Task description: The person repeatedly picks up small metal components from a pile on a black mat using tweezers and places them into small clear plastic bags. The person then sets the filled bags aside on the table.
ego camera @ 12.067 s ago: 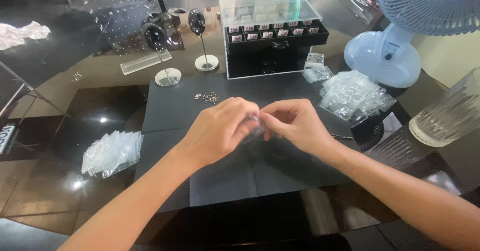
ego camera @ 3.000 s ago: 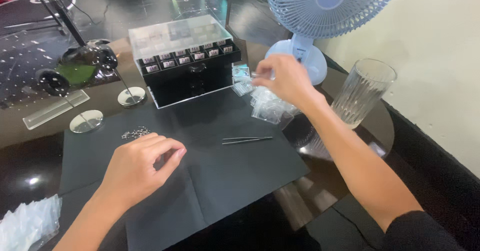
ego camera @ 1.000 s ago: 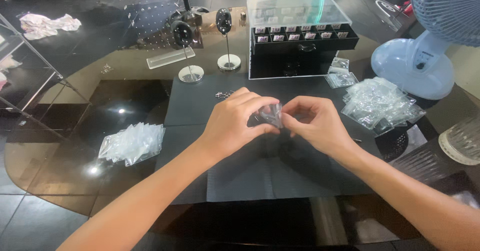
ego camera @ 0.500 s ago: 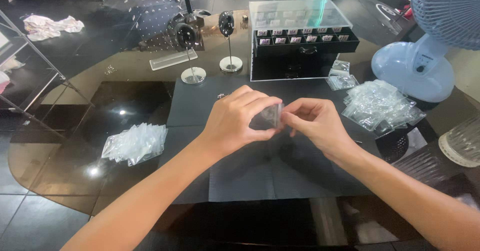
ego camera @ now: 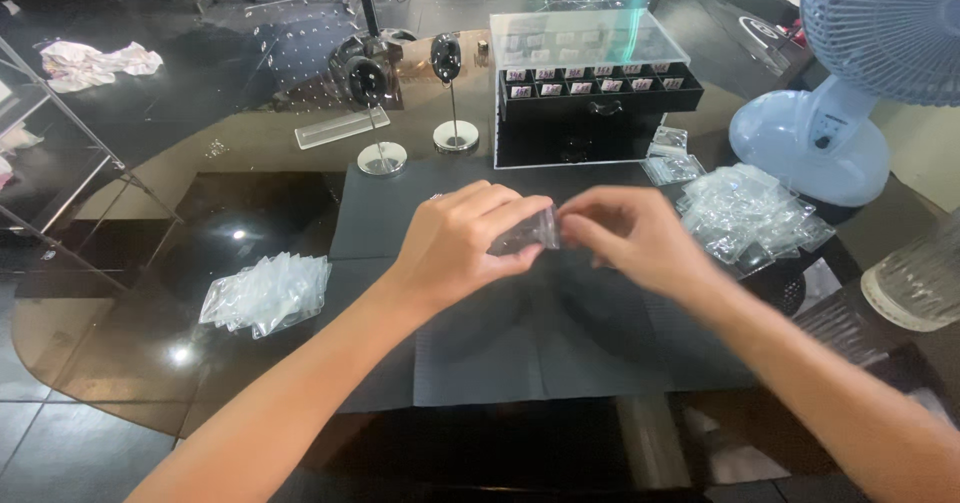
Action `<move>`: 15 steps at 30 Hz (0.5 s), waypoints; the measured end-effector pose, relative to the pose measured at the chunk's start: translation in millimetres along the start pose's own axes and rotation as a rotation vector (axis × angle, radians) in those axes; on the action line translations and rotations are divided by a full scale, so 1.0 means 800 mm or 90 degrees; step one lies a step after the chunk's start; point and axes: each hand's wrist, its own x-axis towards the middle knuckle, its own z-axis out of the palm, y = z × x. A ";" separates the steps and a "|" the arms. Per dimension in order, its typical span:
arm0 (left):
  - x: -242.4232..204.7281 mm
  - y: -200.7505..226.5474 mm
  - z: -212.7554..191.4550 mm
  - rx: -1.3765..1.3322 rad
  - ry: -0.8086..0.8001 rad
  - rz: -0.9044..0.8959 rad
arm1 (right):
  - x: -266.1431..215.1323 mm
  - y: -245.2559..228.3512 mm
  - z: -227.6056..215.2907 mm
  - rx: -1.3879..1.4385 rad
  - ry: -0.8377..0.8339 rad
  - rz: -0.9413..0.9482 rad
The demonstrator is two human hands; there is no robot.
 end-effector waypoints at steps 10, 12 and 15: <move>-0.001 -0.034 -0.019 0.040 0.071 0.033 | -0.044 0.032 -0.106 -0.537 -0.214 0.210; -0.001 -0.035 -0.021 0.049 0.074 0.038 | -0.060 0.036 -0.105 -0.498 -0.155 0.277; -0.002 -0.040 -0.018 0.039 0.058 0.040 | -0.064 0.097 -0.113 -0.498 -0.106 0.151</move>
